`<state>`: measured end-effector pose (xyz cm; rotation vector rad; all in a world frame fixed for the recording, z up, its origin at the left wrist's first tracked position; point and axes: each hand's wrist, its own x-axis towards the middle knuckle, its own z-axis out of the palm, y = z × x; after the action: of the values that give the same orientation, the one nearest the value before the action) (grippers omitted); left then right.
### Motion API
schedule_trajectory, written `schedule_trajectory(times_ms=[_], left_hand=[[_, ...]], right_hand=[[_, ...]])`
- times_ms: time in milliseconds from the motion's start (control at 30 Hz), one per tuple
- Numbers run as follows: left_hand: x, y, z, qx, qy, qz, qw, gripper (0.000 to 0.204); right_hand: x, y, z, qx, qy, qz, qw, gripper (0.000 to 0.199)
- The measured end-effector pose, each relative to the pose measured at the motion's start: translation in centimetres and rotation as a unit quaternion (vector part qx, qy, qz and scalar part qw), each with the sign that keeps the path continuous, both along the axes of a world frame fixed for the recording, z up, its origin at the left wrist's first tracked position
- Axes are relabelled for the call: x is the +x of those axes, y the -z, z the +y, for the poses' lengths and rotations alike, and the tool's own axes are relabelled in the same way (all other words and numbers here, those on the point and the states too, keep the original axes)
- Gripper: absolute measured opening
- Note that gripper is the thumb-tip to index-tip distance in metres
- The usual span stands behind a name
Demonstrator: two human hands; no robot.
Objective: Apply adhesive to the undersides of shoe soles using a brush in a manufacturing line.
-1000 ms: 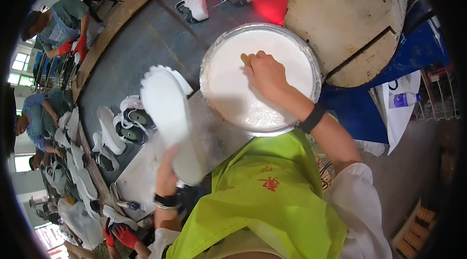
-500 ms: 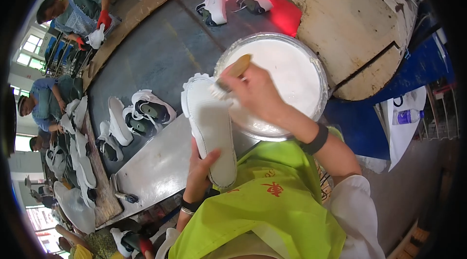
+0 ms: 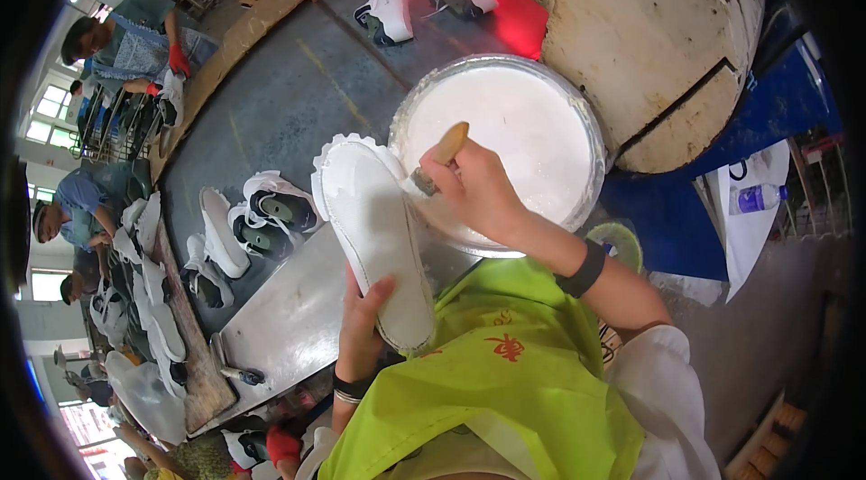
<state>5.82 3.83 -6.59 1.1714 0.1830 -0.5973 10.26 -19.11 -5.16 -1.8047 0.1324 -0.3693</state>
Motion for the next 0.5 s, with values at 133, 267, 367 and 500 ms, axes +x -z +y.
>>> schedule_trajectory(times_ms=[133,267,367,500], left_hand=[[0.2,-1.0,-0.3,0.015,0.023,0.005,1.000,0.078],[0.2,-0.6,-0.2,0.043,0.015,-0.034,0.998,0.080],[0.6,-0.8,-0.7,0.074,0.011,-0.058,0.995,0.084],[0.3,0.6,-0.1,0.150,0.016,-0.109,0.983,0.090]], right_hand=[[2.6,-2.7,0.0,-0.003,-0.002,-0.108,0.994,0.017],[2.0,-2.9,1.5,0.023,-0.048,-0.059,0.997,0.016],[-1.3,-2.5,2.0,-0.067,-0.111,-0.109,0.986,0.017],[0.7,-5.1,2.2,0.111,-0.087,0.034,0.989,0.018]])
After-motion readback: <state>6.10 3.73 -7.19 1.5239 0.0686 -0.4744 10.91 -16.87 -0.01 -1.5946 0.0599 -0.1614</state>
